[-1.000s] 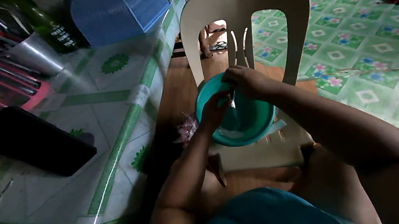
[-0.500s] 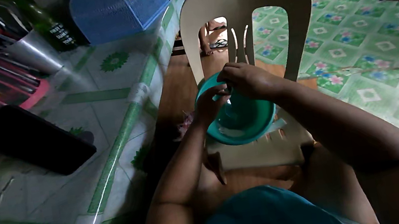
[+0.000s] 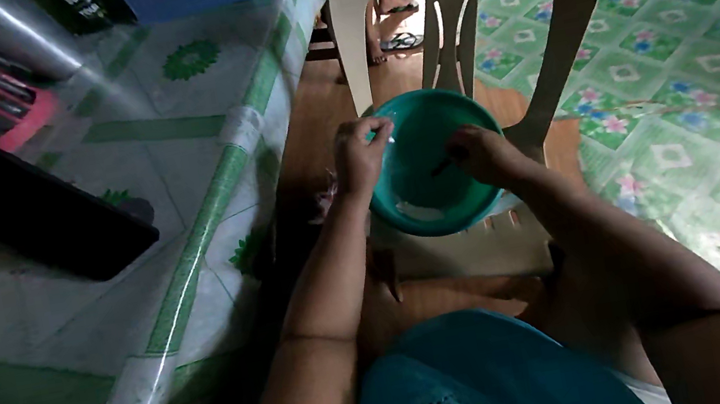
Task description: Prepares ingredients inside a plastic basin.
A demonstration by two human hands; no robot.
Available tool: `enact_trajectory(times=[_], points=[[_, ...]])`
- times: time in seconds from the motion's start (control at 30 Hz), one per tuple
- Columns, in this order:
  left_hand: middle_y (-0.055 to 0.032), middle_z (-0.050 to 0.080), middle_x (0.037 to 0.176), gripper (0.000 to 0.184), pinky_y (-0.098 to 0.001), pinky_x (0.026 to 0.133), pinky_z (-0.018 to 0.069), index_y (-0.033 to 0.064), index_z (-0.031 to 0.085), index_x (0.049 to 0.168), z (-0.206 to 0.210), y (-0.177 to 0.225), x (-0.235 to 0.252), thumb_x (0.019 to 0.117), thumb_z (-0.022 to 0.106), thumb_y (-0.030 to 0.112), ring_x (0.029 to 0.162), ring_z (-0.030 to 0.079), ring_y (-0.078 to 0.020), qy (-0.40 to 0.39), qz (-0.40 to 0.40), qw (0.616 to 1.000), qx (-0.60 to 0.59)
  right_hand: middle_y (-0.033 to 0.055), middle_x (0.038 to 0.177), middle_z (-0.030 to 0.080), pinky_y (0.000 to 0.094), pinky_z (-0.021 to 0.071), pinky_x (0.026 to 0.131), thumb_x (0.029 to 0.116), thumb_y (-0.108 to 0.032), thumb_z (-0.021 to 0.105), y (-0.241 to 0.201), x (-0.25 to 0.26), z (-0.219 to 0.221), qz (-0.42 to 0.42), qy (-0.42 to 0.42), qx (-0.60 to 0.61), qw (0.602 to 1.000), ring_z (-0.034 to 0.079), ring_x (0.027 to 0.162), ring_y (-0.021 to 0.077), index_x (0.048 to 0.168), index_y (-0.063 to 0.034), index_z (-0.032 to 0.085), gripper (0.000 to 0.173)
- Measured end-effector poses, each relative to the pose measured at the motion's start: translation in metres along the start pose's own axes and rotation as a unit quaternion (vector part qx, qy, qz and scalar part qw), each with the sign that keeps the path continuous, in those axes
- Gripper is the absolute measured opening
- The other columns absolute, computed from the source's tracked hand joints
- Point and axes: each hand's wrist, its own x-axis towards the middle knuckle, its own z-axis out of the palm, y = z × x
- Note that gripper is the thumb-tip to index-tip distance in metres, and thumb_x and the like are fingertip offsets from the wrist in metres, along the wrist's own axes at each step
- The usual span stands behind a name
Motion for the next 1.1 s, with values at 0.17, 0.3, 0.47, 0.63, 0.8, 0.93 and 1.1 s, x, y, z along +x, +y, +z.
enact_trajectory(times=[0.17,0.3,0.47,0.63,0.8,0.93,1.1], points=[[-0.0090,0.074,0.106,0.017,-0.0431,0.103,0.0496,0.0081,0.078,0.103,0.011,-0.023,-0.017,0.0970,0.070,0.022,0.110,0.066,-0.0236,0.025,-0.026,0.999,0.022,0.0182,0.116,0.068,0.0493,0.0553,0.097,0.0967,0.002,0.062,0.018,-0.011,0.026,0.027,-0.071,-0.015,0.997,0.067,0.109,0.0317,0.113,-0.0010,0.073,0.019],[-0.0151,0.067,0.127,0.019,-0.0401,0.108,0.0461,0.0079,0.077,0.105,0.012,-0.039,-0.020,0.0958,0.071,0.024,0.126,0.058,-0.0259,0.054,-0.092,0.994,-0.018,0.0202,0.118,0.067,0.0504,0.0533,0.100,0.0963,0.005,0.060,0.022,-0.002,0.042,0.032,-0.122,-0.022,0.992,0.066,0.113,0.0341,0.113,-0.0005,0.073,0.022],[-0.0143,0.061,0.138,0.022,-0.0336,0.107,0.0489,0.0071,0.075,0.106,0.009,-0.054,-0.011,0.0961,0.072,0.026,0.132,0.056,-0.0205,0.041,-0.165,0.982,-0.079,0.0199,0.114,0.069,0.0494,0.0550,0.098,0.0943,0.005,0.063,0.031,0.030,0.075,-0.031,-0.103,-0.005,0.994,0.067,0.109,0.0341,0.112,-0.0006,0.073,0.022],[-0.0093,0.065,0.133,0.024,-0.0373,0.108,0.0484,0.0109,0.075,0.111,0.011,-0.072,-0.010,0.0969,0.070,0.029,0.132,0.056,-0.0181,-0.022,-0.229,0.963,-0.141,0.0203,0.120,0.067,0.0491,0.0490,0.106,0.0934,0.013,0.058,0.019,0.031,0.055,-0.019,-0.251,-0.085,0.964,0.062,0.120,0.0355,0.117,0.0012,0.071,0.029],[-0.0065,0.070,0.113,0.022,-0.0391,0.095,0.0527,0.0107,0.074,0.110,0.008,-0.061,-0.008,0.0975,0.070,0.028,0.108,0.065,-0.0160,-0.075,-0.274,0.950,-0.131,0.0216,0.118,0.067,0.0523,0.0517,0.101,0.0960,0.010,0.059,0.023,-0.001,0.024,0.024,-0.207,-0.102,0.973,0.064,0.115,0.0365,0.118,-0.0006,0.073,0.028],[-0.0051,0.071,0.114,0.023,-0.0420,0.096,0.0515,0.0139,0.074,0.113,0.011,-0.048,-0.007,0.0988,0.068,0.031,0.109,0.065,-0.0177,-0.101,-0.297,0.946,-0.084,0.0169,0.117,0.071,0.0686,0.0394,0.105,0.0994,-0.001,0.059,0.025,-0.033,0.013,0.056,-0.098,-0.167,0.979,0.064,0.116,0.0385,0.116,-0.0094,0.076,0.025],[-0.0074,0.069,0.114,0.025,-0.0406,0.097,0.0513,0.0120,0.074,0.113,0.018,-0.047,-0.014,0.0989,0.068,0.031,0.109,0.064,-0.0188,-0.086,-0.264,0.958,-0.076,0.0188,0.123,0.068,0.0543,0.0485,0.106,0.0992,-0.005,0.062,0.054,-0.066,0.016,0.091,0.076,-0.004,0.993,0.063,0.121,0.0321,0.123,-0.0007,0.069,0.025]])
